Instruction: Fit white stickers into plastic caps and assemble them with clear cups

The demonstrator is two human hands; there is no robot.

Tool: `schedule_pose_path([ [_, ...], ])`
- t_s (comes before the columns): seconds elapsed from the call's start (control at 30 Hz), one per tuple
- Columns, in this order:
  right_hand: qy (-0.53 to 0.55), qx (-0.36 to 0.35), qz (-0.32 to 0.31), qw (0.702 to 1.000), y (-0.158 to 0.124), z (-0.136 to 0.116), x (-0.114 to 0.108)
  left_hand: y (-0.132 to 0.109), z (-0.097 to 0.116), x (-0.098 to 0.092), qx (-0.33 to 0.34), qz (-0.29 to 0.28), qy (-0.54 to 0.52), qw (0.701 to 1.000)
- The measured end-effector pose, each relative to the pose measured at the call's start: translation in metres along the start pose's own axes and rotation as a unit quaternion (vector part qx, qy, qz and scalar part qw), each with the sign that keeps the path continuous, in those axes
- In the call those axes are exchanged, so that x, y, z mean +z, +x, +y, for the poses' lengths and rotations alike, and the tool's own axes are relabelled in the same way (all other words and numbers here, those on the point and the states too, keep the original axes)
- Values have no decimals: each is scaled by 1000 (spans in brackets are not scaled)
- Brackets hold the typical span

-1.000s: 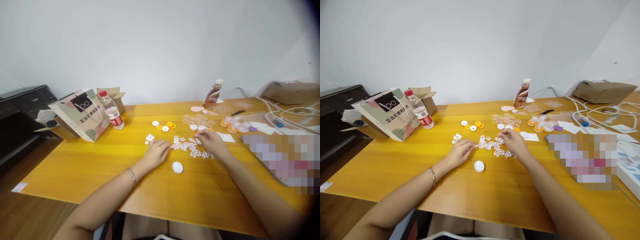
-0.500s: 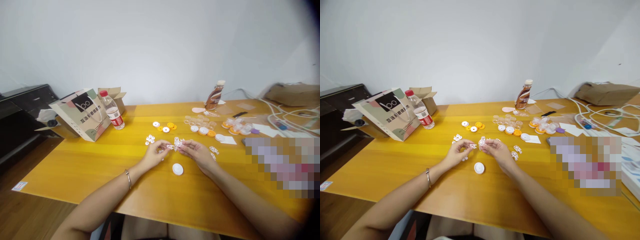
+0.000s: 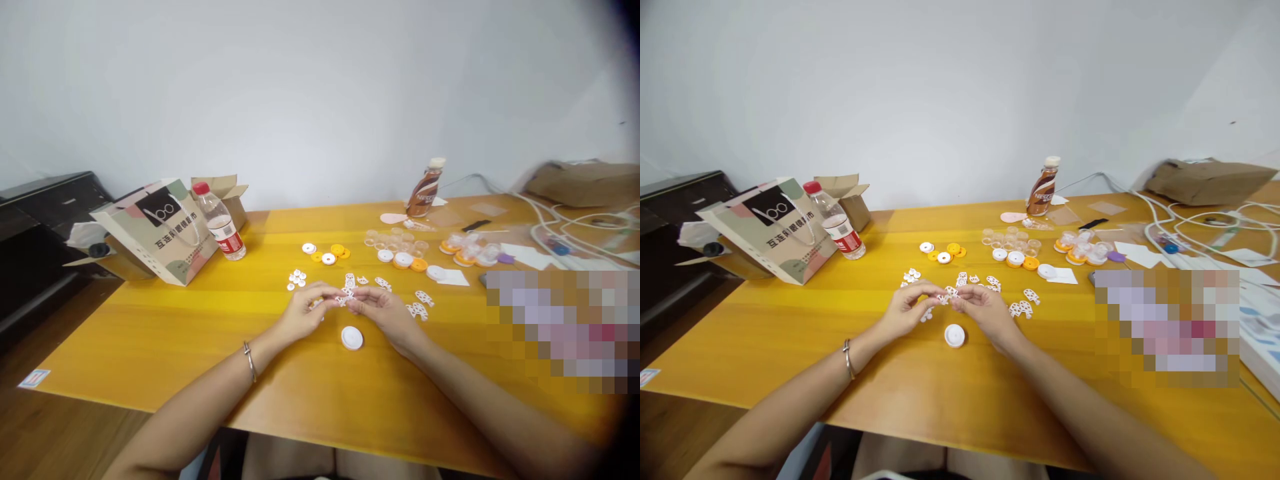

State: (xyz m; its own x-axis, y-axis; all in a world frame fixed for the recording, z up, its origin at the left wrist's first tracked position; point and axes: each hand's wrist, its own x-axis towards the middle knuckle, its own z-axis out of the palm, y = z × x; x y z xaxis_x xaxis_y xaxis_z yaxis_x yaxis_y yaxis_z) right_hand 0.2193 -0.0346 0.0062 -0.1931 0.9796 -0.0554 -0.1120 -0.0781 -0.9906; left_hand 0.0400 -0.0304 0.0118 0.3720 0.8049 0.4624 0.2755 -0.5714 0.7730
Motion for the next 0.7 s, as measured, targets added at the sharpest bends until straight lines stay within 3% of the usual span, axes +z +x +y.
schedule_pose_path([
  [0.2, -47, 3, -30, 998, -4, -1, 2, 0, -5, 6, -42, -1, 1, 999],
  [0.7, -18, 5, -54, 998, -3, 4, 2, -3, -5, 11, -56, 18, 22, 998],
])
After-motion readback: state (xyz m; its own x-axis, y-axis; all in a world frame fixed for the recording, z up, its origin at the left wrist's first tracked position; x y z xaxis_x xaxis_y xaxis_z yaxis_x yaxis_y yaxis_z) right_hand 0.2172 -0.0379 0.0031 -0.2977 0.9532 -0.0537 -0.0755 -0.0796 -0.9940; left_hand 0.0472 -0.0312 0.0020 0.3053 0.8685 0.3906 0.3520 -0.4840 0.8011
